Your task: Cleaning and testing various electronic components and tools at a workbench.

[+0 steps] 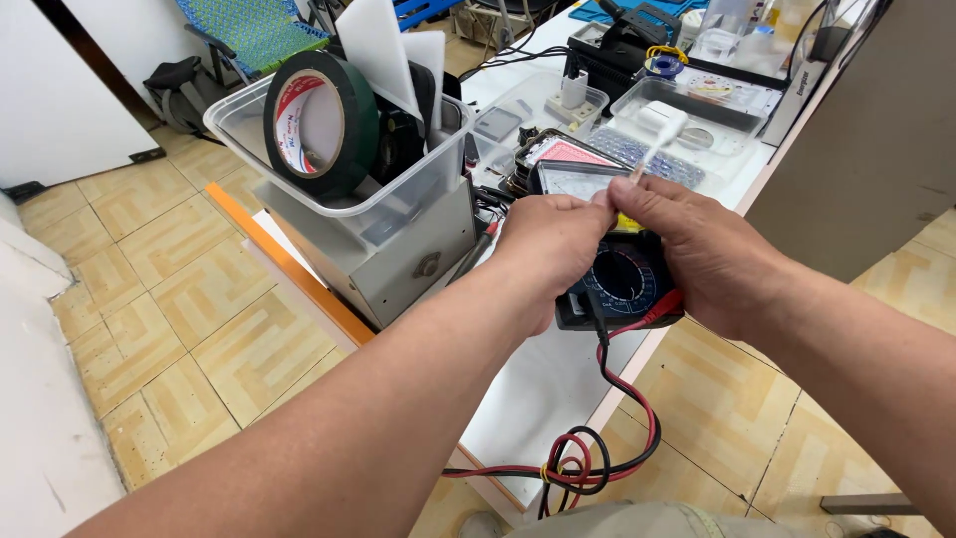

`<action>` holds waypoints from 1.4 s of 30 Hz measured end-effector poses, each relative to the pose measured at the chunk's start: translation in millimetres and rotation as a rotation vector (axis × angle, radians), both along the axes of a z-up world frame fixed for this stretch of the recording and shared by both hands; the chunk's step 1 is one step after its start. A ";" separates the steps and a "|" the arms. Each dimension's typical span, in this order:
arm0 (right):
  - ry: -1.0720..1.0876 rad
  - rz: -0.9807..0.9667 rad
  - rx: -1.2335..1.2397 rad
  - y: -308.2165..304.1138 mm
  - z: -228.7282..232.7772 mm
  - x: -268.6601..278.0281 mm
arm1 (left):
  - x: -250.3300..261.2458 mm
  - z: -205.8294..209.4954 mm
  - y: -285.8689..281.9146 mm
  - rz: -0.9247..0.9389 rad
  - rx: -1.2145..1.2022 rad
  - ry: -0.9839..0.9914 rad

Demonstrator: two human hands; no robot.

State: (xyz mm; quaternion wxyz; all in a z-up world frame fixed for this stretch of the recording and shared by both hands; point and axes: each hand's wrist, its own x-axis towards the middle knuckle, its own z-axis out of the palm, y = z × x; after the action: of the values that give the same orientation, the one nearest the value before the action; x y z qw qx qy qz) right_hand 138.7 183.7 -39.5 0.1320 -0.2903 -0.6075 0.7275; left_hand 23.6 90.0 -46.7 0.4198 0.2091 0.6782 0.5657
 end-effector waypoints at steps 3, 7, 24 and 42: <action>-0.064 -0.068 -0.065 -2.8 12.9 3.0 | -6.0 -15.9 16.5 -0.084 0.012 0.007; 0.017 -0.122 -0.168 16.9 0.5 12.3 | -2.1 24.4 6.7 -0.203 -0.162 0.084; 0.397 -0.262 -0.415 25.9 -19.7 24.9 | -40.9 -18.0 21.5 -0.388 0.341 -1.092; -0.393 -0.490 0.072 -54.3 32.1 111.5 | -34.2 -48.1 18.6 -0.790 0.270 -1.143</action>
State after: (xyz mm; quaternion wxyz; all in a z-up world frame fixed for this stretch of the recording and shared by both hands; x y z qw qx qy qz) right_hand 250.2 129.4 -7.4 0.1937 -0.5582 -0.5587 0.5820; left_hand -10.6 108.6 -94.8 0.8545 0.1599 0.1489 0.4713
